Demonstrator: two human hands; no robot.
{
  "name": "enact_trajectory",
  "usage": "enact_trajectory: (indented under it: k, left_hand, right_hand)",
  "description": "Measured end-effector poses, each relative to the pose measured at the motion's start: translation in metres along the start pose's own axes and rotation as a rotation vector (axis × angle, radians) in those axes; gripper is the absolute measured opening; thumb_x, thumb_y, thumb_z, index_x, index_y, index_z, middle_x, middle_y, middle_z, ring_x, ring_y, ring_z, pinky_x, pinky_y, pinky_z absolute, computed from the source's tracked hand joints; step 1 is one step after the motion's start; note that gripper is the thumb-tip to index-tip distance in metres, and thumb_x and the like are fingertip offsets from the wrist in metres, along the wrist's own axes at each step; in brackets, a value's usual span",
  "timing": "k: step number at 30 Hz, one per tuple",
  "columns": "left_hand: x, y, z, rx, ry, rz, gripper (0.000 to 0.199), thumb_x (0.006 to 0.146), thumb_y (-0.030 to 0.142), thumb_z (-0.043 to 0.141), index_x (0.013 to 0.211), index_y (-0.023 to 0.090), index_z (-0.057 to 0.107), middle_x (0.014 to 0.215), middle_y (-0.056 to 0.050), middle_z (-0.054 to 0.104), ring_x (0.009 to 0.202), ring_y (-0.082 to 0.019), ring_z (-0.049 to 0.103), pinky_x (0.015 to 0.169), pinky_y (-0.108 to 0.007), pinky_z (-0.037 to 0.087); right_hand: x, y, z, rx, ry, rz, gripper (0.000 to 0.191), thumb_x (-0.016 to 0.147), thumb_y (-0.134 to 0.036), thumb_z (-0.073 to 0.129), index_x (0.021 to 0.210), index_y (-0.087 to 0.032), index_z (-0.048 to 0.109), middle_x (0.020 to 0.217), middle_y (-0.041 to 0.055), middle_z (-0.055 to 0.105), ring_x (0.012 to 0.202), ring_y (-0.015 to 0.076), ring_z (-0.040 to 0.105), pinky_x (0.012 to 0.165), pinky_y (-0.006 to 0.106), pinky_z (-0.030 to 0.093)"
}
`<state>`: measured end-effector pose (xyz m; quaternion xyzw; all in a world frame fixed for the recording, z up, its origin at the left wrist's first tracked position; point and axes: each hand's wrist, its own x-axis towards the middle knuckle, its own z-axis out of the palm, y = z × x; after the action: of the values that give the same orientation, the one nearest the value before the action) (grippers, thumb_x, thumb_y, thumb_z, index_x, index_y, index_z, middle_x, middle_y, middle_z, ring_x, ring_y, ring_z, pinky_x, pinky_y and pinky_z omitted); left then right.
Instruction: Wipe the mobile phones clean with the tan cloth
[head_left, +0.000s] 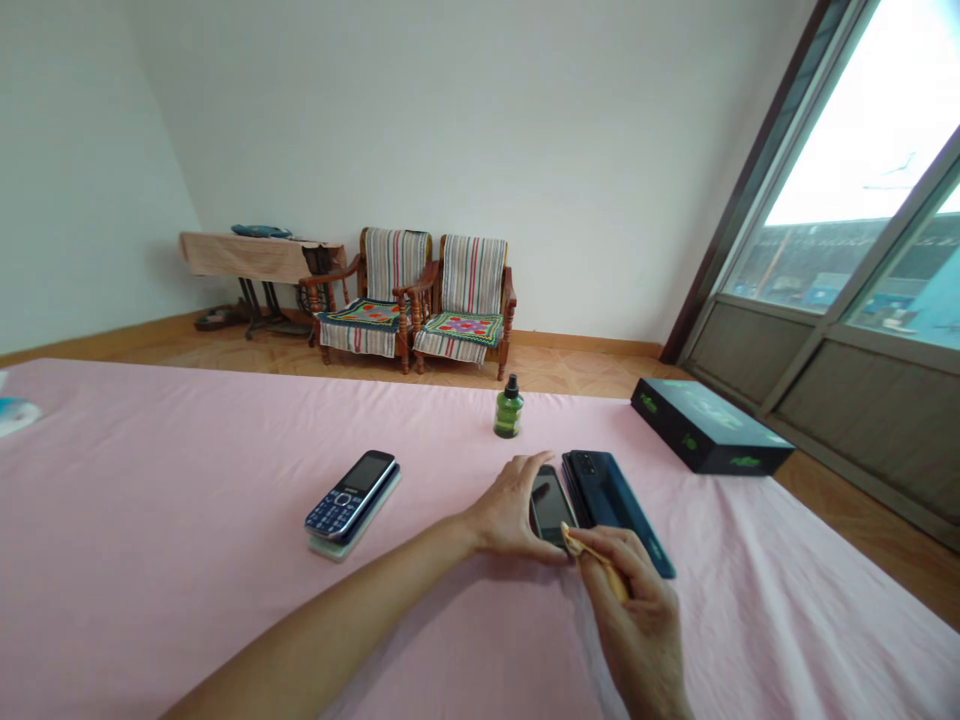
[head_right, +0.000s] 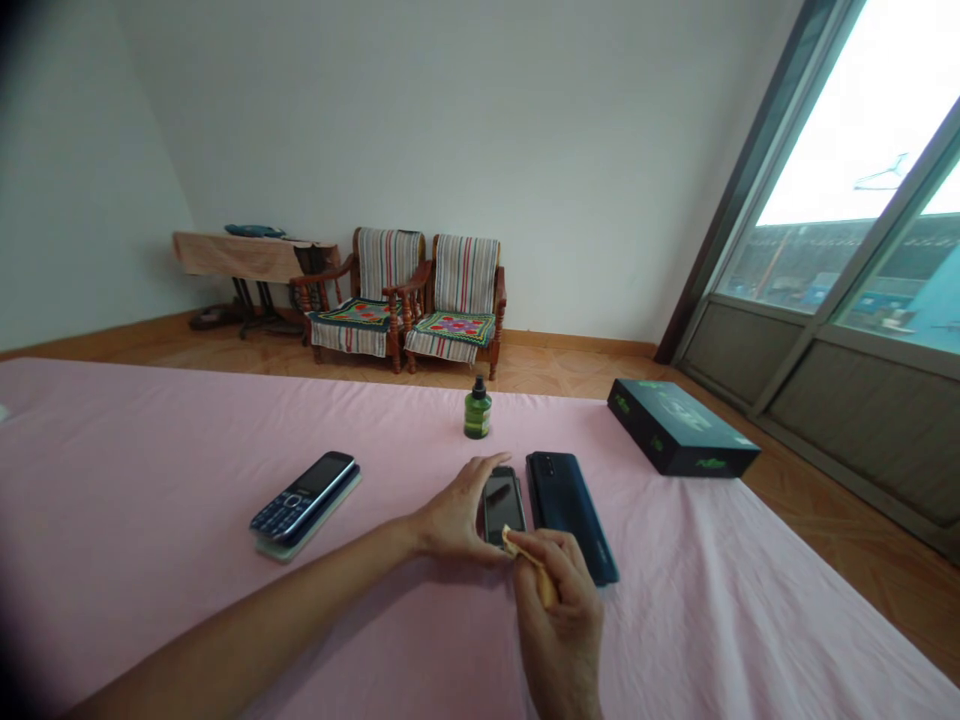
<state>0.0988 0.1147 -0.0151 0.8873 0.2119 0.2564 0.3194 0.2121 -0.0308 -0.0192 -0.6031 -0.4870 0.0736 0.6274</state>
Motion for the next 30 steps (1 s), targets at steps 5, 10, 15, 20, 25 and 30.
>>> enact_trajectory:
  k: [5,10,15,20,25,30]
  left_hand:
    - [0.014,-0.012,0.009,-0.008,-0.042,0.007,0.127,0.039,0.038,0.091,0.145,0.013,0.026,0.139,-0.019,0.040,0.128,-0.036,0.040,0.109,-0.048,0.034]
    - [0.015,-0.015,0.008,-0.005,-0.071,0.010,0.133,0.040,0.037,0.091,0.149,0.018,0.018,0.145,-0.020,0.035,0.133,-0.038,0.036,0.109,-0.051,0.033]
    - [-0.007,0.001,-0.014,0.094,0.077,0.031,0.118,0.060,0.042,0.085,0.150,0.017,0.014,0.153,-0.018,0.026,0.140,-0.032,0.027,0.115,-0.044,0.026]
    - [-0.055,0.010,-0.062,0.229,0.247,-0.084,0.079,0.081,0.025,0.066,0.147,0.020,0.023,0.144,-0.014,0.039,0.133,-0.028,0.036,0.113,-0.044,0.027]
    - [-0.106,-0.004,-0.123,0.735,0.231,-0.460,0.067,0.087,0.044,0.057,0.142,0.016,0.033,0.134,-0.015,0.049,0.124,-0.031,0.044,0.105,-0.044,0.035]
    - [-0.137,-0.016,-0.147,0.771,0.175,-0.625,0.065,0.080,0.047,0.063,0.134,0.017,0.045,0.117,-0.014,0.063,0.111,-0.033,0.057,0.091,-0.040,0.045]
  right_hand:
    - [-0.001,-0.001,0.002,0.014,-0.032,-0.006,0.015,0.079,-0.026,0.062,0.083,-0.022,0.075,0.084,0.0060,0.064,0.077,0.0184,0.065,0.060,0.024,0.053]
    - [-0.004,-0.001,0.005,0.023,-0.057,-0.009,0.015,0.080,-0.025,0.060,0.081,-0.022,0.074,0.083,0.0060,0.065,0.079,0.0189,0.065,0.063,0.025,0.053]
    - [-0.005,-0.001,0.006,0.008,-0.076,-0.024,0.016,0.081,-0.023,0.058,0.083,-0.022,0.074,0.084,0.0052,0.064,0.077,0.0173,0.064,0.062,0.024,0.052]
    - [-0.007,0.004,0.008,0.008,-0.123,-0.045,0.018,0.081,-0.022,0.057,0.085,-0.022,0.074,0.084,0.0053,0.063,0.076,0.0171,0.064,0.061,0.023,0.052]
    - [-0.015,0.009,0.014,0.011,-0.229,-0.069,0.019,0.081,-0.019,0.057,0.087,-0.022,0.075,0.085,0.0059,0.064,0.077,0.0178,0.064,0.062,0.024,0.052]
    - [-0.024,0.000,0.028,0.057,-0.255,-0.030,0.021,0.080,-0.017,0.053,0.083,-0.021,0.073,0.081,0.0049,0.061,0.071,0.0165,0.061,0.060,0.024,0.049]
